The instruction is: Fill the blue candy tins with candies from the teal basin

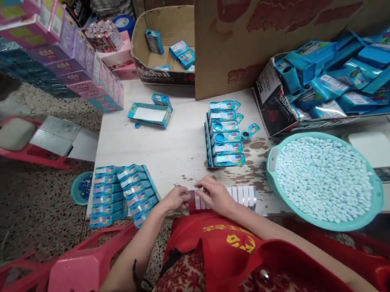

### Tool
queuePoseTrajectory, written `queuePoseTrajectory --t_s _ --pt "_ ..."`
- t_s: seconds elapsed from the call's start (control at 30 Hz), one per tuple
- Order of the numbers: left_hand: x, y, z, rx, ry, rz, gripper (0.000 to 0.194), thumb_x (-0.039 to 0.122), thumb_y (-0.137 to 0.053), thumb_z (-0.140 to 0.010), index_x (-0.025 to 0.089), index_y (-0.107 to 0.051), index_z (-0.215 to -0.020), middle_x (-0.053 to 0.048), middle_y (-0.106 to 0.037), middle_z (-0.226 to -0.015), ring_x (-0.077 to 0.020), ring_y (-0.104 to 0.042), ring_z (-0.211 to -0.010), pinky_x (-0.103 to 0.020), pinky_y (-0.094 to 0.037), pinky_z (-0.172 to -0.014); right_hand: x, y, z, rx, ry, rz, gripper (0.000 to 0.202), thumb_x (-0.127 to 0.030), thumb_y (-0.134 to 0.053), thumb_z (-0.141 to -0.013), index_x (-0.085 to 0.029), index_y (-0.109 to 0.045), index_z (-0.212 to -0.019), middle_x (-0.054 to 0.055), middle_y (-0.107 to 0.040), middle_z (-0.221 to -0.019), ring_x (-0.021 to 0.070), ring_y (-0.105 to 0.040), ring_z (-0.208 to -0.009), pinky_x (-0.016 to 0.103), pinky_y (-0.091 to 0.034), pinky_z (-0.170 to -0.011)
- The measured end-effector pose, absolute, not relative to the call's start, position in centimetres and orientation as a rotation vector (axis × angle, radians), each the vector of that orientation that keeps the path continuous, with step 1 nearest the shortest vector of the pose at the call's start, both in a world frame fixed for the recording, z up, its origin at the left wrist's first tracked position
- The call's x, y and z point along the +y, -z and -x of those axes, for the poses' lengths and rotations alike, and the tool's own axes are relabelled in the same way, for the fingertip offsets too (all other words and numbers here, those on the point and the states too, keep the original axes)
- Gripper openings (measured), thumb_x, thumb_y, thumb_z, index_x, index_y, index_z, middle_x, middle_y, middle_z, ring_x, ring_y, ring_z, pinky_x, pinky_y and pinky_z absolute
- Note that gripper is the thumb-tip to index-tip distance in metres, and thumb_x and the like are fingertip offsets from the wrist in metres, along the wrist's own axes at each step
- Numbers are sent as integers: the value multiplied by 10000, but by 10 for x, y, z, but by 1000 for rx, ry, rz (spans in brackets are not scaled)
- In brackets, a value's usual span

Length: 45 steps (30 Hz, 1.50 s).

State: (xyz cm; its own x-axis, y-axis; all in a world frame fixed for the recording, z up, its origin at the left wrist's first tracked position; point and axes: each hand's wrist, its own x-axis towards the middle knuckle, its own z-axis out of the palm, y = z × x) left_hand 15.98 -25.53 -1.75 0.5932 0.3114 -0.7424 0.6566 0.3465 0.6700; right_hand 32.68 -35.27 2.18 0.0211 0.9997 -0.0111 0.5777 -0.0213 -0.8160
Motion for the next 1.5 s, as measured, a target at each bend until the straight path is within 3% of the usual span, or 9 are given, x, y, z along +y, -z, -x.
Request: queuePoseTrajectory --t_s 0.2,0.4,0.53,0.93,1.1,1.23,1.33,1.43,1.5 --pt "-264 31 -158 1094 221 -1163 285 427 -575 -684 144 -542 -684 7 -567 -531 -126 -576 -529 -219 -423 -515 -352 21 -311 -1842 -1056 1774 279 -114 -606 -808 -192 -603 -1076 56 -549 -984 167 -558 -851 261 -459 -736" --pt "-263 30 -160 1164 189 -1082 179 316 -562 -701 143 -540 -660 12 -563 -514 -114 -566 -481 -199 -406 -467 -353 13 -310 -1973 -1063 1769 129 -156 -586 -842 -198 -648 -947 64 -549 -1046 183 -556 -919 266 -464 -748" --pt "-264 28 -161 1166 177 -1051 147 279 -557 -700 143 -539 -648 17 -560 -500 -107 -557 -462 -189 -403 -454 -351 16 -309 -1935 -1005 1857 334 -126 -608 -811 -176 -566 -1138 95 -511 -1116 199 -539 -982 300 -462 -830" --pt "-263 32 -163 1186 179 -1010 146 287 -540 -701 162 -511 -632 20 -535 -479 -96 -519 -431 -186 -407 -436 -343 26 -307 -1958 -954 1899 54 -158 -610 -838 -193 -604 -879 65 -562 -1017 197 -532 -956 287 -445 -788" --pt "-265 31 -166 1207 179 -1018 158 293 -535 -705 174 -481 -616 29 -507 -459 -98 -505 -428 -187 -395 -428 -338 28 -307 -1970 -958 1891 51 -143 -582 -854 -191 -569 -845 66 -575 -974 194 -530 -928 275 -414 -754" --pt "-266 30 -168 1255 159 -1064 190 310 -532 -728 171 -489 -607 23 -506 -467 -117 -511 -457 -210 -398 -453 -343 14 -311 -1964 -1005 1853 96 -133 -595 -833 -200 -531 -809 22 -584 -827 170 -548 -776 249 -389 -643" --pt "-266 19 -170 1330 55 -1153 188 336 -510 -768 168 -540 -688 -13 -597 -620 -152 -582 -642 -237 -445 -570 -350 -7 -318 -1882 -982 1887 78 -144 -539 -865 -199 -500 -826 20 -582 -803 162 -548 -737 248 -384 -627" --pt "-268 -4 -174 1177 -240 -1307 296 418 -468 -815 181 -586 -947 -49 -645 -1000 -162 -574 -944 -252 -453 -775 -354 -32 -331 -1716 -893 1907 78 -175 -476 -897 -203 -468 -825 28 -573 -800 164 -545 -743 259 -397 -658" --pt "-269 -23 -181 936 -286 -1350 357 471 -499 -795 169 -586 -965 -55 -641 -996 -158 -577 -902 -255 -450 -771 -355 -49 -339 -1577 -833 1856 99 -193 -459 -900 -212 -452 -803 22 -563 -779 164 -537 -730 262 -402 -664"
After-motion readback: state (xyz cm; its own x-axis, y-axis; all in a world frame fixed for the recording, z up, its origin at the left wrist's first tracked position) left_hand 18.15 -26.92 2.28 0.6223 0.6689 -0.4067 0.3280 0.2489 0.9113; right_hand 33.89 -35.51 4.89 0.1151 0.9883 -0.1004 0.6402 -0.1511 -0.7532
